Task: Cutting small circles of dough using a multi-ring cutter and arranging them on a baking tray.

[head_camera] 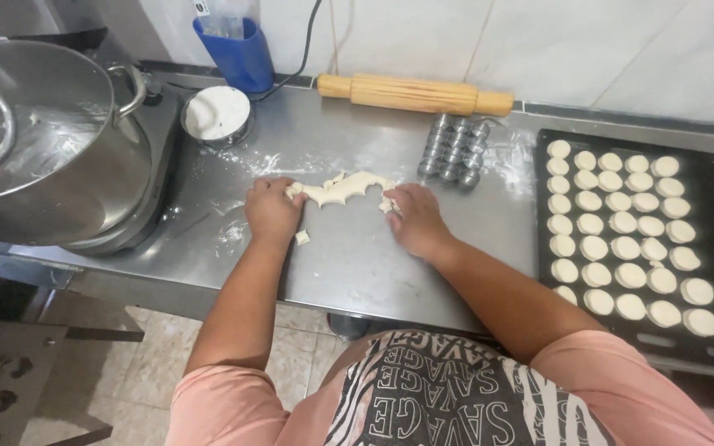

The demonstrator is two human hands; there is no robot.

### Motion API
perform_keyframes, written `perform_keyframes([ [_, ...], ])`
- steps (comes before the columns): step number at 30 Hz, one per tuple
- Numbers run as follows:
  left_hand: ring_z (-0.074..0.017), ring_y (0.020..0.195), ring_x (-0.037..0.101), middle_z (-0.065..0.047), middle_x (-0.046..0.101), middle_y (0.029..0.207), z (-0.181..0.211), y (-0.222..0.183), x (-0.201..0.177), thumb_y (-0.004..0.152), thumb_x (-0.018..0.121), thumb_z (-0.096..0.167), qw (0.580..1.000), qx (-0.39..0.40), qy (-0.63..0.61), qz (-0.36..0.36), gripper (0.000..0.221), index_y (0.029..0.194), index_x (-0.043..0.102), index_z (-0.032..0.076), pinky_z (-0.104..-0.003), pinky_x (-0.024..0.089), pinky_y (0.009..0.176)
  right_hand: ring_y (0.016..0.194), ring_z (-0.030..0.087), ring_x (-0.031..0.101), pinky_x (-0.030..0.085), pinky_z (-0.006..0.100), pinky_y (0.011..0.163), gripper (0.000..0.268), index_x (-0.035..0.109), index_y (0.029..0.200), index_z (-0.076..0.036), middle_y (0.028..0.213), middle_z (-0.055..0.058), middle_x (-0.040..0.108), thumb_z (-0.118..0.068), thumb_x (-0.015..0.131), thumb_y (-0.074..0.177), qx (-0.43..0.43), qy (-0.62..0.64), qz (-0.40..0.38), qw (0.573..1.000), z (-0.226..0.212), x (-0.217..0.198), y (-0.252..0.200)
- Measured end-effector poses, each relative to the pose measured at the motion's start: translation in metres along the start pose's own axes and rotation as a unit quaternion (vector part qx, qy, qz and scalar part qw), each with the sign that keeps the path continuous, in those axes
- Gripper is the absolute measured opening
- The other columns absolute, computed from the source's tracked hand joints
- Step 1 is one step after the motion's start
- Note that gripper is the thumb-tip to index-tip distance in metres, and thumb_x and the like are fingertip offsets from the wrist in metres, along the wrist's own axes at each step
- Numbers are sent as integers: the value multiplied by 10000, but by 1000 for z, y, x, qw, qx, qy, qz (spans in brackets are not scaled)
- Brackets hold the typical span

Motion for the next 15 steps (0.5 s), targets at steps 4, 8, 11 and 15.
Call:
perform_keyframes([
  [4,-226,1030,648,17,598,1087,10,-2,-4,885,793,411,998,16,-59,22,235,1061,745,263,-339,551,882,1236,303,540,376,448,1085,322,593,1323,-202,1225,79,564,-214,534,1007,-48,35,39,997,9,-2,0],
  [8,-280,1068,589,-77,538,1092,56,-37,-31,875,794,277,937,-69,-335,64,228,1026,671,159,-377,490,940,1142,302,587,436,435,1044,236,618,1219,-202,1115,73,583,-293,514,1028,-66,90,87,990,31,5,9],
  [11,-298,1071,552,-157,509,1134,84,-83,-38,918,724,284,865,-154,-476,45,347,1156,578,78,-412,470,948,1123,302,602,453,440,1028,206,621,1187,-198,1088,71,591,-305,547,1028,-61,106,101,987,32,9,-4],
  [15,-365,1335,413,-123,440,1349,102,-99,-66,843,805,436,961,-65,-192,-190,679,1400,540,151,-481,329,1113,1177,284,582,432,413,1070,224,612,1219,-186,1149,75,578,-291,596,1022,1,138,78,987,21,-14,-4],
])
Point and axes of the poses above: each hand's wrist, its own y-axis towards the middle knuckle, its own x-axis out of the palm, z = x × y, the point moved 4 cm from there along y, towards the middle knuckle
